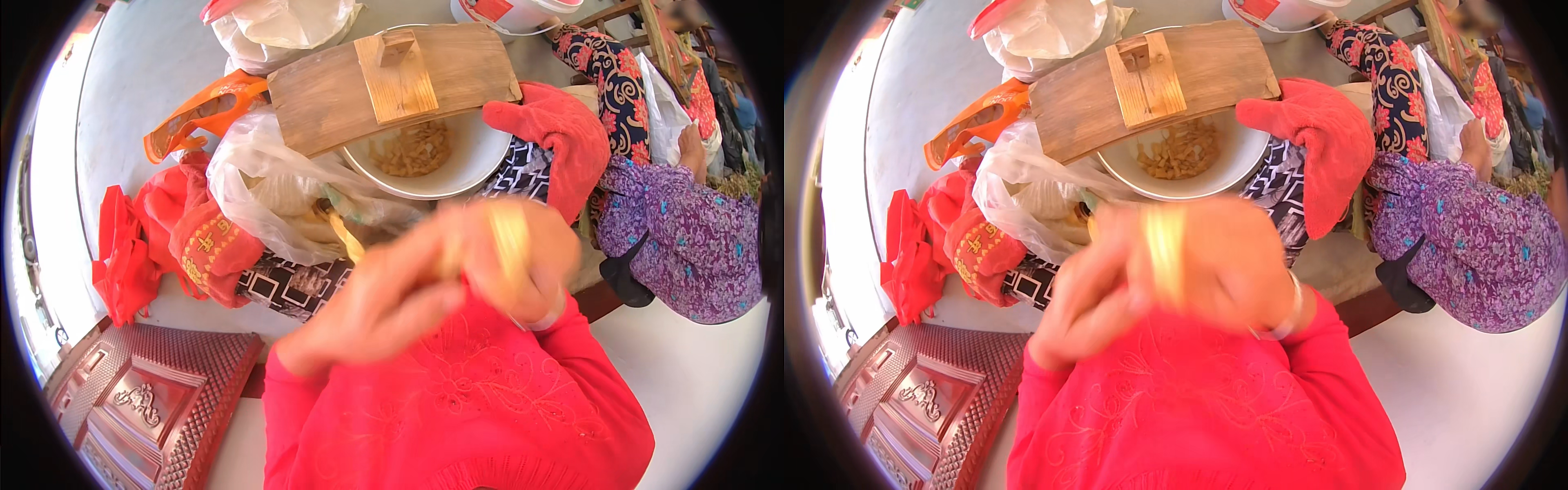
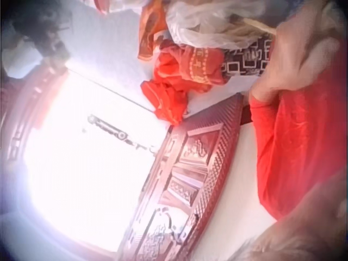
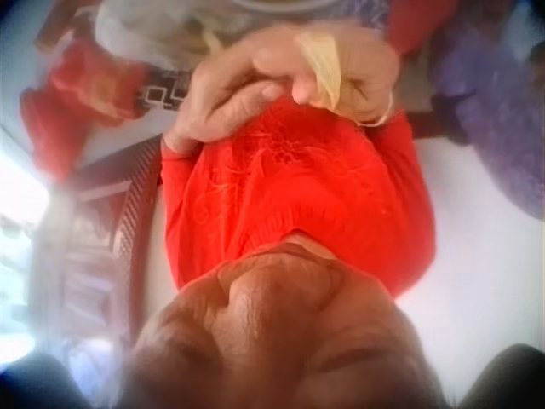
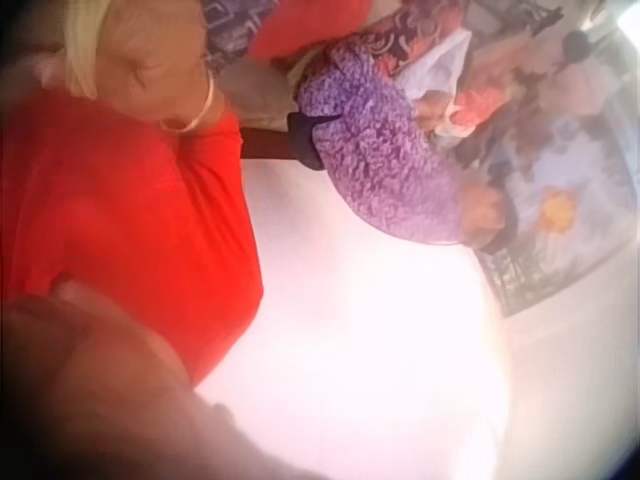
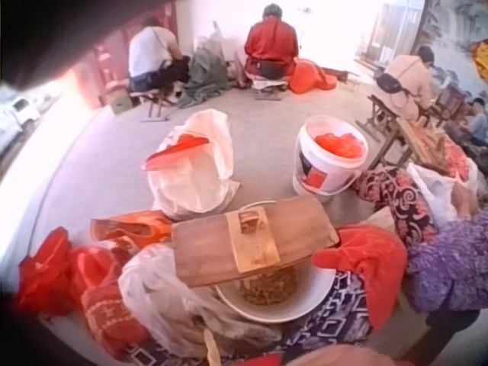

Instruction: The person shapes strips of dough by hand and flattens them using a small wooden press. They take dough strips from a plastic bag, stretch them, and place them on the press before moving the shaped pieces into a bowl.

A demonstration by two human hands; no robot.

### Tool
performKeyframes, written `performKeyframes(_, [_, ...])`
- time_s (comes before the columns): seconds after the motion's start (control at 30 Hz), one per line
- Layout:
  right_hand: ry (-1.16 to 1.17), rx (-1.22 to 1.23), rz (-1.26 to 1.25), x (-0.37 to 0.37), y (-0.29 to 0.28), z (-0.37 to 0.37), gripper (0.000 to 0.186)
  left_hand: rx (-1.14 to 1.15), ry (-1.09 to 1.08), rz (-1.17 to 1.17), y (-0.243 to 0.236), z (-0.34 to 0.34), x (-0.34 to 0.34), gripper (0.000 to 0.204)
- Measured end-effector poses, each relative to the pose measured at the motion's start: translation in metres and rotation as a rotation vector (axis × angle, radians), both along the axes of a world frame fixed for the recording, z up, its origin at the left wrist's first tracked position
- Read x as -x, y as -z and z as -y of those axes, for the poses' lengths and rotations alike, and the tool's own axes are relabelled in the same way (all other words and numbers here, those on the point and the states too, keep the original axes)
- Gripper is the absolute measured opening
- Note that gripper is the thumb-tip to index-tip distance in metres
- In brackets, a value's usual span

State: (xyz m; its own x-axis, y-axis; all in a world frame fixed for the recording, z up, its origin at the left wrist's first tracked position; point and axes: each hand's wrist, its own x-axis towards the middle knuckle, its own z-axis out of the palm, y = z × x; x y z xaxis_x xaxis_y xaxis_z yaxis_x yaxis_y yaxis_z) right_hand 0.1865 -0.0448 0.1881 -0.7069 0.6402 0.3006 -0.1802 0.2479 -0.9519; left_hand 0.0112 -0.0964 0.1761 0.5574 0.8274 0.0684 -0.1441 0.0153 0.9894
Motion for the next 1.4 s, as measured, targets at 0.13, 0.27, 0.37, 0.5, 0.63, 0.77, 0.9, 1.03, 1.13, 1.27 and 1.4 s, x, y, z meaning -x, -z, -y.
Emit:
performKeyframes(0.13, [0.76, -0.542, 0.421, 0.007, 0.077, -0.02, 0.031, 0.522, -0.35, 0.318, 0.08, -0.016, -0.039, 0.045])
performKeyframes(0.27, [0.758, -0.572, 0.627, 0.001, 0.101, -0.023, 0.024, 0.716, -0.33, 0.574, 0.13, -0.021, -0.042, 0.029])
performKeyframes(0.37, [0.753, -0.6, 0.623, -0.001, 0.109, -0.023, 0.021, 0.686, -0.306, 0.442, 0.148, -0.022, -0.038, 0.02])
performKeyframes(0.5, [0.634, -0.403, 0.74, -0.016, 0.118, -0.02, 0.017, -0.087, -0.552, -0.436, 0.146, -0.026, -0.043, 0.016])
performKeyframes(0.63, [0.355, 0.535, 0.333, -0.034, 0.166, -0.01, 0.023, -0.528, -0.585, -0.746, 0.14, -0.024, -0.044, 0.019])
performKeyframes(0.77, [0.275, 1.221, -0.178, -0.027, 0.157, -0.001, 0.025, -0.467, -0.659, -0.472, 0.148, -0.024, -0.052, 0.03])
performKeyframes(0.9, [0.309, 0.791, -0.032, -0.025, 0.161, -0.008, 0.015, -0.29, -0.65, -0.369, 0.124, -0.027, -0.056, 0.029])
performKeyframes(1.03, [0.619, 0.222, 0.128, -0.012, 0.15, -0.009, 0.013, -0.197, -0.669, -0.65, 0.118, -0.043, -0.055, 0.02])
performKeyframes(1.13, [0.733, 0.023, 0.138, -0.011, 0.142, -0.013, 0.011, 0.161, -0.681, -0.358, 0.144, -0.047, -0.048, 0.018])
performKeyframes(1.27, [0.778, 0.089, 0.097, -0.018, 0.152, -0.02, 0.007, 0.476, -0.557, -0.011, 0.148, -0.023, -0.033, 0.014])
performKeyframes(1.4, [0.721, 0.271, -0.037, -0.043, 0.163, -0.034, 0.017, 0.126, -0.679, -0.334, 0.166, 0.001, -0.003, 0.007])
